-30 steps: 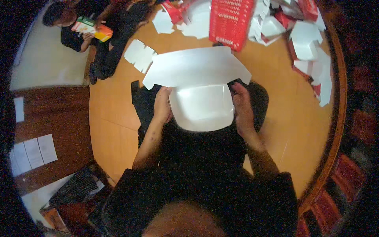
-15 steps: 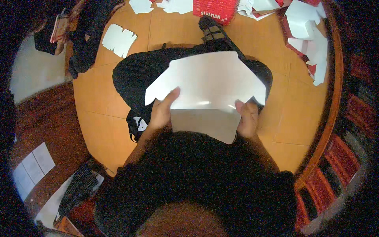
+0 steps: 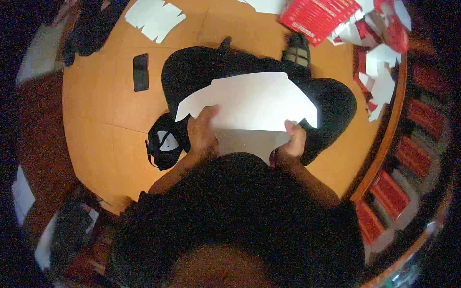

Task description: The person sits on the floor and assembles small red and white cardboard boxes by folding the white inner trays and inserting them into the red outer sleeves. The person repeatedly picks up components, folds the trays, and slides them into the sleeves, stacking the finished boxes.

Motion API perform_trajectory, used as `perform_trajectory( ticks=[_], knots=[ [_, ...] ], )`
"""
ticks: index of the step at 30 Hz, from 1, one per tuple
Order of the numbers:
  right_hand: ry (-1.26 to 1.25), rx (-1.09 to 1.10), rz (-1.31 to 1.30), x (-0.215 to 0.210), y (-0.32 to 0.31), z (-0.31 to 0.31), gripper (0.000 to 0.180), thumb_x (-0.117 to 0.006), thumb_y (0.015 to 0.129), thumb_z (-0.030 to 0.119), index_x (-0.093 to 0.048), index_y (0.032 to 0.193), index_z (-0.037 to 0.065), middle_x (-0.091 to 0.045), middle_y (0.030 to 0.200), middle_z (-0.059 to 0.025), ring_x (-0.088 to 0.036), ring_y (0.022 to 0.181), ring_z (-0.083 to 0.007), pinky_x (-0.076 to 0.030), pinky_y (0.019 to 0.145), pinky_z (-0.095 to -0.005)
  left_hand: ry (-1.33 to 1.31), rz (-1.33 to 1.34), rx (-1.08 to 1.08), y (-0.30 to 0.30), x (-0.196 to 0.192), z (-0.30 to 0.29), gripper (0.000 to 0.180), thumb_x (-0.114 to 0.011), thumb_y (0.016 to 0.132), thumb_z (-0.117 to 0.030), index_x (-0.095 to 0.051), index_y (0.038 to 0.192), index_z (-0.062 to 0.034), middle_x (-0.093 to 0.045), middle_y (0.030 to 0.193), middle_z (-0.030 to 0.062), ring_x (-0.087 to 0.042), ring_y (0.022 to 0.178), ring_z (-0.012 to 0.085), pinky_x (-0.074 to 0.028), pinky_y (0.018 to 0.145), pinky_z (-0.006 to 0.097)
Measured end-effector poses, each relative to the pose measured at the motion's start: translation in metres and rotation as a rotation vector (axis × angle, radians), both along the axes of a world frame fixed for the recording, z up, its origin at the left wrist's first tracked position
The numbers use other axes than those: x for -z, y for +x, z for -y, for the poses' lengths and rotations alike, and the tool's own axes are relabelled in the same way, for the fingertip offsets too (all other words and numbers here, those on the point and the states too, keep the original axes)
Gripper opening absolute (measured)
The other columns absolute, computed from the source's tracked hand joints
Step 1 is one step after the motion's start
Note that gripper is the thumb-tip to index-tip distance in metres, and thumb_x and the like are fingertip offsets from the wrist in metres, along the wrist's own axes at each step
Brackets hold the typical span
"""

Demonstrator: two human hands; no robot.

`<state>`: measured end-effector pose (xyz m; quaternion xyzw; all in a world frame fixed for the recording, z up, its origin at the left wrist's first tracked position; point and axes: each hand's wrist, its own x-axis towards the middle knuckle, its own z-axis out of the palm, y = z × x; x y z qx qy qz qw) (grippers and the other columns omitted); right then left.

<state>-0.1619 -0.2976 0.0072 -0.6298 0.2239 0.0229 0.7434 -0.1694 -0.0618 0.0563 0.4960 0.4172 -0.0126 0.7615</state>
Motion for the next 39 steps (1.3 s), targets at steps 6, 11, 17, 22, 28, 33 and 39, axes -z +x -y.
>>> perform_trajectory(
  ticks=[6,11,17,22,28,33,39],
  knots=[
    [0.141,-0.052,-0.136,-0.002,0.042,-0.026,0.026,-0.060,0.092,0.021,-0.065,0.101,-0.003,-0.063,0.102,-0.0105,-0.057,0.098,-0.0195,-0.044,0.090,-0.0345,0.155,0.010,-0.059,0.010,0.006,-0.007,0.030,-0.063,0.090,-0.022,-0.064,0.102,0.0048,-0.066,0.093,0.0150,-0.062,0.081,0.0242,-0.050,0.076,0.037],
    [0.270,0.004,-0.271,-0.025,0.093,-0.022,0.036,-0.059,0.094,0.030,-0.062,0.111,-0.002,-0.063,0.106,-0.0107,-0.058,0.102,-0.0205,-0.044,0.094,-0.0344,0.060,-0.188,0.069,0.036,-0.022,-0.008,0.030,-0.064,0.093,-0.028,-0.066,0.096,0.0021,-0.063,0.088,0.0093,-0.057,0.082,0.0179,-0.046,0.079,0.033],
    [0.372,-0.181,-0.167,-0.044,0.140,0.036,0.047,-0.058,0.093,0.039,-0.056,0.120,0.000,-0.063,0.114,-0.0129,-0.061,0.104,-0.0256,-0.048,0.094,-0.0378,0.822,0.980,-0.178,0.091,-0.098,-0.043,0.032,-0.060,0.096,-0.037,-0.056,0.102,-0.0058,-0.061,0.110,0.0142,-0.057,0.109,0.0327,-0.048,0.093,0.045],
    [0.224,-0.155,-0.157,-0.048,0.138,0.070,0.044,-0.058,0.094,0.036,-0.057,0.119,-0.001,-0.063,0.111,-0.0124,-0.061,0.103,-0.0247,-0.048,0.093,-0.0367,1.382,1.309,0.260,0.106,-0.280,-0.008,0.037,-0.054,0.097,-0.045,-0.057,0.091,-0.0083,-0.058,0.085,0.0115,-0.059,0.087,0.0343,-0.049,0.076,0.049],
    [0.155,-0.217,-0.119,-0.034,0.123,0.059,0.032,-0.054,0.098,0.030,-0.062,0.103,-0.001,-0.063,0.099,-0.0083,-0.058,0.090,-0.0188,-0.046,0.084,-0.0343,1.557,1.374,0.332,0.088,-0.302,0.020,0.027,-0.054,0.098,-0.038,-0.059,0.097,-0.0112,-0.061,0.087,0.0105,-0.061,0.081,0.0323,-0.051,0.071,0.047],
    [-0.079,-0.267,0.038,0.043,0.092,0.083,0.031,-0.055,0.097,0.027,-0.062,0.102,-0.003,-0.065,0.098,-0.0098,-0.061,0.095,-0.0214,-0.048,0.086,-0.0388,1.474,1.453,0.376,0.095,-0.297,0.022,0.020,-0.053,0.099,-0.032,-0.062,0.101,-0.0136,-0.064,0.089,0.0098,-0.063,0.076,0.0307,-0.053,0.066,0.045],
    [-0.516,-0.605,0.244,0.003,0.089,0.094,0.037,-0.062,0.094,0.022,-0.055,0.121,-0.003,-0.063,0.113,-0.0145,-0.060,0.107,-0.0259,-0.047,0.093,-0.0408,0.760,1.375,0.332,0.195,-0.231,0.030,0.021,-0.054,0.098,-0.021,-0.059,0.113,-0.0065,-0.062,0.104,0.0152,-0.065,0.088,0.0289,-0.055,0.073,0.041]
  ],
)
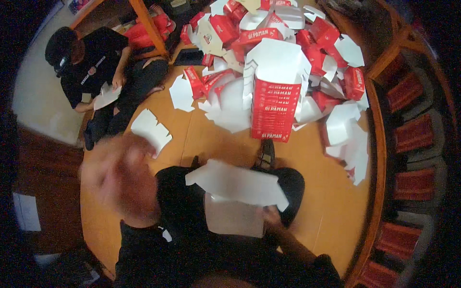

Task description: The person sits on the floor and assembles small red and white cardboard boxes by folding the white inner trays and inserting them into the red outer sleeves. The person repeatedly picks up components, folds the trays, and slides them into the sleeves, stacking the finished boxes.

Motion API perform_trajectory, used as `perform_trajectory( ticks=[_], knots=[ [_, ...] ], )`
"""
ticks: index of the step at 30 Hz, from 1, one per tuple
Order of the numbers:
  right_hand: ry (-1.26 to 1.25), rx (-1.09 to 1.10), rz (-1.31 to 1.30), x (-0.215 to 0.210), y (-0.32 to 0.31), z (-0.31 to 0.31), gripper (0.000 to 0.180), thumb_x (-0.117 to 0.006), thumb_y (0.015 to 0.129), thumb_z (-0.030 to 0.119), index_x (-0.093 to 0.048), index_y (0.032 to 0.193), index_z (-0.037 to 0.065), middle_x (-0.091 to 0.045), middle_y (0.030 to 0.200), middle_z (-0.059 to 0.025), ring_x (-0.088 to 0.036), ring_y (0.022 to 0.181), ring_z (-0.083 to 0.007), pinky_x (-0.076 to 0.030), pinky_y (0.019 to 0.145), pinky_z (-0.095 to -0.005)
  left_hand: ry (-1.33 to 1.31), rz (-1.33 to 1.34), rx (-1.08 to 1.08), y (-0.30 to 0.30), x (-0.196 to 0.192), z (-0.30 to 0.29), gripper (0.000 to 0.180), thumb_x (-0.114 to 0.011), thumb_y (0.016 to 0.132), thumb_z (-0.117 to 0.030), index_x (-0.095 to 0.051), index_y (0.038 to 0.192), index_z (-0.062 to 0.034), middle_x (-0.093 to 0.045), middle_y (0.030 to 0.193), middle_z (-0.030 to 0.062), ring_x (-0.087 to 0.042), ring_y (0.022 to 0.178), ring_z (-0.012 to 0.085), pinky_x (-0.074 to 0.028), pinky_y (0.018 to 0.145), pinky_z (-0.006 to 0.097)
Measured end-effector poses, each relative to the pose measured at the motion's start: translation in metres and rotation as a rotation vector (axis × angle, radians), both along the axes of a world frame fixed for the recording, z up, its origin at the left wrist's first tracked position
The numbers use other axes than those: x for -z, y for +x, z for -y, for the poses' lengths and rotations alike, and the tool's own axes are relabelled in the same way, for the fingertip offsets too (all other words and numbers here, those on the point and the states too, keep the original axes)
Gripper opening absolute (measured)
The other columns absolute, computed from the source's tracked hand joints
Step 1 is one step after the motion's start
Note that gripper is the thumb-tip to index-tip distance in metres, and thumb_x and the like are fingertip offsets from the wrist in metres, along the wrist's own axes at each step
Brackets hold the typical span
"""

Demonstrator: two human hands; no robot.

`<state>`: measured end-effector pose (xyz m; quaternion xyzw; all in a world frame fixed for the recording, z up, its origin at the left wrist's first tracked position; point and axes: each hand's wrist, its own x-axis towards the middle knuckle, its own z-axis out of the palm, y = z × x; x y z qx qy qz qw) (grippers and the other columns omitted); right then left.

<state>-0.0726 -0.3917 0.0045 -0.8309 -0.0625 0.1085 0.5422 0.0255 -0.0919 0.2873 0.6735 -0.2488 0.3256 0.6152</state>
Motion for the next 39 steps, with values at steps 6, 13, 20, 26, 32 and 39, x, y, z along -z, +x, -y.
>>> perform_trajectory(
  ticks=[6,13,20,26,32,39],
  knots=[
    [0.250,0.244,-0.033,0.038,0.051,0.062,0.051,-0.058,0.098,0.032,-0.049,0.135,-0.001,-0.061,0.121,-0.0146,-0.060,0.108,-0.0261,-0.050,0.094,-0.0389,-0.534,-0.928,-0.009,0.192,0.185,-0.010,0.028,-0.060,0.094,-0.039,-0.058,0.105,-0.0130,-0.059,0.095,0.0039,-0.061,0.082,0.0171,-0.052,0.073,0.033],
    [-0.039,0.349,0.301,-0.036,0.296,0.086,0.050,-0.059,0.097,0.032,-0.051,0.134,-0.001,-0.062,0.119,-0.0154,-0.061,0.106,-0.0264,-0.050,0.092,-0.0390,-0.808,-1.593,0.371,0.264,0.346,0.072,0.048,-0.057,0.091,-0.057,-0.058,0.110,-0.0132,-0.058,0.096,0.0059,-0.059,0.081,0.0230,-0.053,0.076,0.042],
    [-0.198,0.277,0.228,-0.029,0.387,0.063,0.049,-0.060,0.096,0.031,-0.052,0.132,-0.001,-0.062,0.117,-0.0162,-0.062,0.104,-0.0268,-0.050,0.091,-0.0391,-1.023,-1.558,0.867,0.288,0.340,0.118,0.065,-0.051,0.094,-0.061,-0.061,0.128,-0.0069,-0.067,0.119,0.0124,-0.064,0.099,0.0310,-0.055,0.088,0.047],
    [-0.205,0.220,0.223,-0.032,0.382,0.049,0.048,-0.060,0.095,0.030,-0.053,0.131,-0.001,-0.063,0.115,-0.0168,-0.062,0.102,-0.0270,-0.050,0.090,-0.0391,-1.017,-1.300,0.732,0.286,0.377,0.097,0.068,-0.037,0.096,-0.067,-0.061,0.123,-0.0089,-0.069,0.110,0.0135,-0.066,0.097,0.0305,-0.055,0.088,0.048],
    [-0.167,0.135,0.261,-0.047,0.337,0.019,0.048,-0.061,0.095,0.030,-0.054,0.129,-0.001,-0.064,0.114,-0.0175,-0.063,0.100,-0.0273,-0.051,0.089,-0.0392,-0.983,-1.160,0.316,0.208,0.413,0.037,0.066,-0.034,0.100,-0.062,-0.051,0.135,-0.0079,-0.061,0.125,0.0120,-0.060,0.112,0.0276,-0.051,0.096,0.044],
    [-0.105,-0.044,0.301,-0.083,0.255,-0.026,0.047,-0.062,0.094,0.029,-0.055,0.128,-0.002,-0.065,0.112,-0.0183,-0.064,0.098,-0.0276,-0.051,0.087,-0.0393,-1.007,-1.043,-0.088,0.089,0.368,0.024,0.050,-0.034,0.106,-0.041,-0.052,0.135,-0.0040,-0.060,0.129,0.0104,-0.057,0.117,0.0235,-0.046,0.102,0.039]
  ],
)
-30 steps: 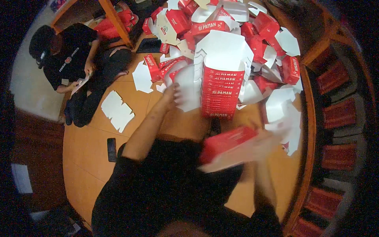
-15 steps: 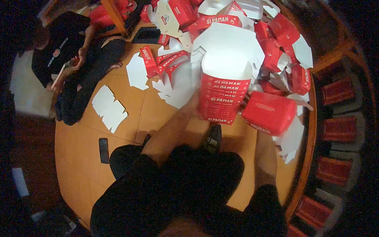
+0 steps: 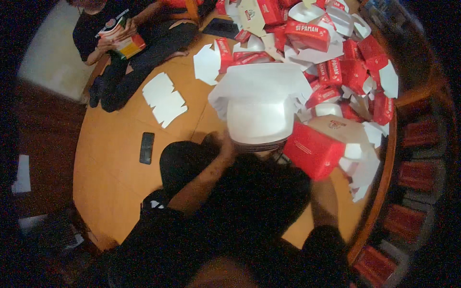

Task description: The person sits on the floor and assembles small red and white cardboard boxes by folding the white inner trays and inserting them into the red outer sleeves. The person repeatedly picks up components, folds the trays, and slides them into the sleeves, stacking the finished boxes.

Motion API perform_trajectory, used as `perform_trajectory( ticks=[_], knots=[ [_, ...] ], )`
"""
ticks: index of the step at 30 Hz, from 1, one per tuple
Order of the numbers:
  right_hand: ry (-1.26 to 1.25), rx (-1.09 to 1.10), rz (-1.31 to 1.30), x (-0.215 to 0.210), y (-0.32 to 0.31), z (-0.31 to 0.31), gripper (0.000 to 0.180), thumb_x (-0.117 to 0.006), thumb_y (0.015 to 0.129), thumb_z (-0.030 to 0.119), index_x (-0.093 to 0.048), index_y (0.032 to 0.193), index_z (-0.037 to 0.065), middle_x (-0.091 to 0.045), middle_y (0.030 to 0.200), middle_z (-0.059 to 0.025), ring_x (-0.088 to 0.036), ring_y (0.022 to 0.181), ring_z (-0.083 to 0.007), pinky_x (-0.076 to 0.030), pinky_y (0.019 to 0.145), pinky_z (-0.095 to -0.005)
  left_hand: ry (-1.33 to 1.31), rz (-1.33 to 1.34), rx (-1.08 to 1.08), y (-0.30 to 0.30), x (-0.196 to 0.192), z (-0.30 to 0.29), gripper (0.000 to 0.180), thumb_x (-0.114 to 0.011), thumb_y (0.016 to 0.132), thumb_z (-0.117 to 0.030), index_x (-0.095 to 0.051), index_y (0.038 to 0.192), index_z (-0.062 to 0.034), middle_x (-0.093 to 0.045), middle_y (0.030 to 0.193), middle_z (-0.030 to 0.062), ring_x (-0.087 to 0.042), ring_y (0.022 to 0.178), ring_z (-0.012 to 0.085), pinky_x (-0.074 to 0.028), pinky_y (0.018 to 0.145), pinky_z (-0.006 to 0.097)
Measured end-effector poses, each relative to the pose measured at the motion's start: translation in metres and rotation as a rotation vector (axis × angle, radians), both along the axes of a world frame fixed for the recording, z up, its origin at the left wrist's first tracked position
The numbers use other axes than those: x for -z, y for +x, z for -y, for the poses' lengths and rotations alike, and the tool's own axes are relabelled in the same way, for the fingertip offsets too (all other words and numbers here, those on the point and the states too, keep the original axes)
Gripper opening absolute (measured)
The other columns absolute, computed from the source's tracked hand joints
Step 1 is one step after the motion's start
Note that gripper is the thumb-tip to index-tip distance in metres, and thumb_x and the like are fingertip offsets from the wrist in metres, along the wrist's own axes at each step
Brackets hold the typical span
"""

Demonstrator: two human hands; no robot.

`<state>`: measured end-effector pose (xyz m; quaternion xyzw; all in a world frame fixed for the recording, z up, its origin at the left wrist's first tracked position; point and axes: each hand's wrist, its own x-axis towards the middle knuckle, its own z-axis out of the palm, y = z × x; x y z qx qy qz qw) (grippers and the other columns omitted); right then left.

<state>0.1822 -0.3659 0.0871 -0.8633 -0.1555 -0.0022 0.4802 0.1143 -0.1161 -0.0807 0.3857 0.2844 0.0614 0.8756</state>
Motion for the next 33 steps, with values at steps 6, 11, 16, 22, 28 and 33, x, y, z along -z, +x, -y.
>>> perform_trajectory(
  ticks=[6,11,16,22,28,33],
  knots=[
    [-0.034,-0.224,0.006,-0.032,-0.051,-0.041,0.046,-0.063,0.093,0.029,-0.056,0.127,-0.002,-0.065,0.110,-0.0190,-0.065,0.097,-0.0279,-0.051,0.086,-0.0394,0.600,0.032,0.266,-0.036,0.006,-0.049,0.032,-0.049,0.100,-0.023,-0.058,0.122,-0.0001,-0.067,0.115,0.0151,-0.064,0.106,0.0275,-0.049,0.096,0.039],
    [-0.089,-0.321,-0.005,-0.053,-0.067,-0.052,0.046,-0.064,0.092,0.029,-0.057,0.126,-0.002,-0.066,0.109,-0.0195,-0.065,0.095,-0.0281,-0.051,0.085,-0.0394,1.078,0.058,0.420,-0.064,-0.076,-0.066,0.039,-0.058,0.097,-0.027,-0.052,0.125,0.0000,-0.067,0.111,0.0224,-0.067,0.101,0.0370,-0.053,0.088,0.047],
    [-0.135,-0.408,-0.018,-0.076,-0.067,-0.057,0.045,-0.065,0.092,0.028,-0.058,0.125,-0.002,-0.066,0.108,-0.0201,-0.066,0.094,-0.0284,-0.052,0.084,-0.0395,1.298,0.169,0.438,-0.065,-0.069,-0.078,0.039,-0.063,0.092,-0.022,-0.051,0.122,0.0003,-0.066,0.106,0.0238,-0.066,0.096,0.0437,-0.051,0.087,0.053],
    [-0.187,-0.464,-0.045,-0.089,-0.059,-0.059,0.044,-0.065,0.091,0.028,-0.059,0.123,-0.002,-0.067,0.106,-0.0208,-0.067,0.092,-0.0287,-0.052,0.083,-0.0396,1.503,0.321,0.475,-0.063,-0.093,-0.092,0.046,-0.069,0.086,-0.023,-0.052,0.122,-0.0010,-0.062,0.106,0.0249,-0.061,0.106,0.0416,-0.049,0.093,0.051],
    [-0.218,-0.496,-0.013,-0.104,-0.037,-0.060,0.044,-0.066,0.090,0.027,-0.060,0.122,-0.002,-0.068,0.105,-0.0214,-0.067,0.090,-0.0289,-0.052,0.082,-0.0396,1.822,0.883,0.514,-0.044,-0.136,-0.118,0.035,-0.069,0.081,-0.019,-0.060,0.113,-0.0063,-0.060,0.110,0.0140,-0.060,0.105,0.0322,-0.051,0.090,0.044],
    [-0.376,-0.327,0.114,-0.090,0.028,-0.072,0.043,-0.067,0.090,0.027,-0.061,0.121,-0.002,-0.068,0.103,-0.0220,-0.068,0.089,-0.0292,-0.052,0.081,-0.0397,1.891,0.990,0.909,-0.022,-0.123,-0.119,0.017,-0.061,0.091,-0.020,-0.066,0.103,-0.0089,-0.064,0.104,0.0101,-0.060,0.102,0.0322,-0.048,0.093,0.047]
  ],
)
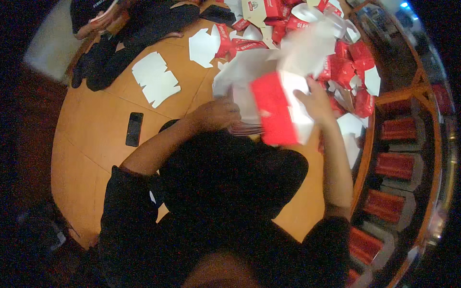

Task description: The person sits on the floor and assembles small red and white cardboard boxes by folding the white inner trays and inserting them into the red outer sleeves. The person repeatedly picks up components, folds the trays, and slides them into the sleeves, stacking the finished boxes.

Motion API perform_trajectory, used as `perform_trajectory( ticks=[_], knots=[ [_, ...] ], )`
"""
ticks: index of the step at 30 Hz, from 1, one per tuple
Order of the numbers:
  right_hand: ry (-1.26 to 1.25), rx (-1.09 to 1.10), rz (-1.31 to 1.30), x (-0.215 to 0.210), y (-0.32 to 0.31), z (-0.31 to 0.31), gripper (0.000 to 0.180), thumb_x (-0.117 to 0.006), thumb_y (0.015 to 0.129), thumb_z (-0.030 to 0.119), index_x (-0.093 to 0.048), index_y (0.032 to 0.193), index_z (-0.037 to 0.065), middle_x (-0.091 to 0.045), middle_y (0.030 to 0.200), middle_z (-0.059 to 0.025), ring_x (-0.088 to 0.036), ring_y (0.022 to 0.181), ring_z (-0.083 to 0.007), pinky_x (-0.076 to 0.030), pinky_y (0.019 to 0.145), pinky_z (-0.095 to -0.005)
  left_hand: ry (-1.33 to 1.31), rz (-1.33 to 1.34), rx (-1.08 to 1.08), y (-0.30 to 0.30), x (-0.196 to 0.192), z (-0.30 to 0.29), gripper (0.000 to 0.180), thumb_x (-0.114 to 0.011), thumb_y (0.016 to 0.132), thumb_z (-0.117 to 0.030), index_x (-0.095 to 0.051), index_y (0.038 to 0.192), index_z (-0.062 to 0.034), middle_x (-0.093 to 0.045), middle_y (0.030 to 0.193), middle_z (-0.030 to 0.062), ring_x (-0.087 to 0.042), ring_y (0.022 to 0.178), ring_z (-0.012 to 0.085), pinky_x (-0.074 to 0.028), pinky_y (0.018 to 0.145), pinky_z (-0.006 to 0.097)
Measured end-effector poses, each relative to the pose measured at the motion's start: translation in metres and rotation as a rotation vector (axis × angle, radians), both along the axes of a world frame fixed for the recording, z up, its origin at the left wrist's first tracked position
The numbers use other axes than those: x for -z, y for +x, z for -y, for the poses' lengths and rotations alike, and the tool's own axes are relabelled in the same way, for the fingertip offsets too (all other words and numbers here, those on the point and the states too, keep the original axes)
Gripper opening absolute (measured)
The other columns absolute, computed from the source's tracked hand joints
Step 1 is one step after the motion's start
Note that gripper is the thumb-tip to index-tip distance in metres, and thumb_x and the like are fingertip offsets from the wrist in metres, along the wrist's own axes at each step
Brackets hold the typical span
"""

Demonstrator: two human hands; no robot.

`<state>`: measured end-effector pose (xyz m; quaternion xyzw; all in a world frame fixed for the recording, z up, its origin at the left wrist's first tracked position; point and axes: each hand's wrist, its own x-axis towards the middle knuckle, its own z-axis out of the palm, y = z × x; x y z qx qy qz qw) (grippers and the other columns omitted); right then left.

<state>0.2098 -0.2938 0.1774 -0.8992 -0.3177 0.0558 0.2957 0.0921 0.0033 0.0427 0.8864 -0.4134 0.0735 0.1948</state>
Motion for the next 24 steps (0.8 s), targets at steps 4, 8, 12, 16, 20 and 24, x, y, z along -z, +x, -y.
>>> perform_trajectory(
  ticks=[4,8,12,16,20,24],
  knots=[
    [-0.150,0.251,0.076,0.045,0.029,-0.010,0.040,-0.071,0.085,0.024,-0.065,0.114,-0.004,-0.070,0.103,-0.0244,-0.069,0.096,-0.0339,-0.051,0.083,-0.0426,-0.302,0.137,-0.043,-0.011,0.008,0.005,0.017,-0.062,0.087,-0.023,-0.064,0.092,-0.0070,-0.065,0.099,0.0103,-0.061,0.098,0.0307,-0.049,0.088,0.044],
    [-0.174,0.271,0.154,0.076,0.035,0.003,0.045,-0.071,0.085,0.024,-0.062,0.119,-0.003,-0.066,0.111,-0.0290,-0.066,0.104,-0.0410,-0.051,0.090,-0.0440,-0.353,-0.179,-0.133,-0.020,-0.014,0.010,0.018,-0.061,0.092,-0.024,-0.066,0.095,-0.0064,-0.064,0.093,0.0145,-0.061,0.096,0.0348,-0.048,0.090,0.047],
    [-0.229,0.251,0.178,0.084,0.025,-0.004,0.051,-0.067,0.087,0.022,-0.053,0.130,-0.003,-0.063,0.117,-0.0318,-0.061,0.112,-0.0444,-0.049,0.095,-0.0467,-0.402,-0.214,-0.169,-0.024,-0.001,0.009,0.018,-0.060,0.093,-0.023,-0.065,0.096,-0.0061,-0.064,0.092,0.0148,-0.061,0.098,0.0360,-0.048,0.091,0.047],
    [-0.305,0.201,0.203,0.088,0.033,0.004,0.051,-0.063,0.089,0.019,-0.047,0.133,-0.003,-0.064,0.113,-0.0318,-0.061,0.109,-0.0464,-0.048,0.094,-0.0495,-0.537,-0.208,-0.057,-0.024,0.003,0.003,0.014,-0.059,0.093,-0.019,-0.065,0.095,-0.0070,-0.063,0.094,0.0127,-0.062,0.097,0.0341,-0.050,0.090,0.045],
    [-0.362,0.260,0.153,0.089,0.031,0.000,0.049,-0.061,0.090,0.018,-0.047,0.132,-0.003,-0.066,0.108,-0.0307,-0.063,0.104,-0.0477,-0.050,0.089,-0.0513,-0.453,-0.071,-0.050,-0.019,0.018,0.000,0.015,-0.055,0.095,-0.018,-0.066,0.095,-0.0084,-0.064,0.099,0.0109,-0.063,0.099,0.0315,-0.051,0.091,0.043],
    [-0.458,0.352,0.214,0.087,0.022,-0.014,0.042,-0.060,0.090,0.017,-0.051,0.127,0.000,-0.068,0.102,-0.0282,-0.065,0.098,-0.0472,-0.052,0.085,-0.0528,-0.294,-0.156,-0.005,-0.015,0.015,-0.003,0.018,-0.053,0.094,-0.017,-0.068,0.099,-0.0091,-0.066,0.105,0.0107,-0.063,0.102,0.0305,-0.051,0.093,0.042]
  ],
)
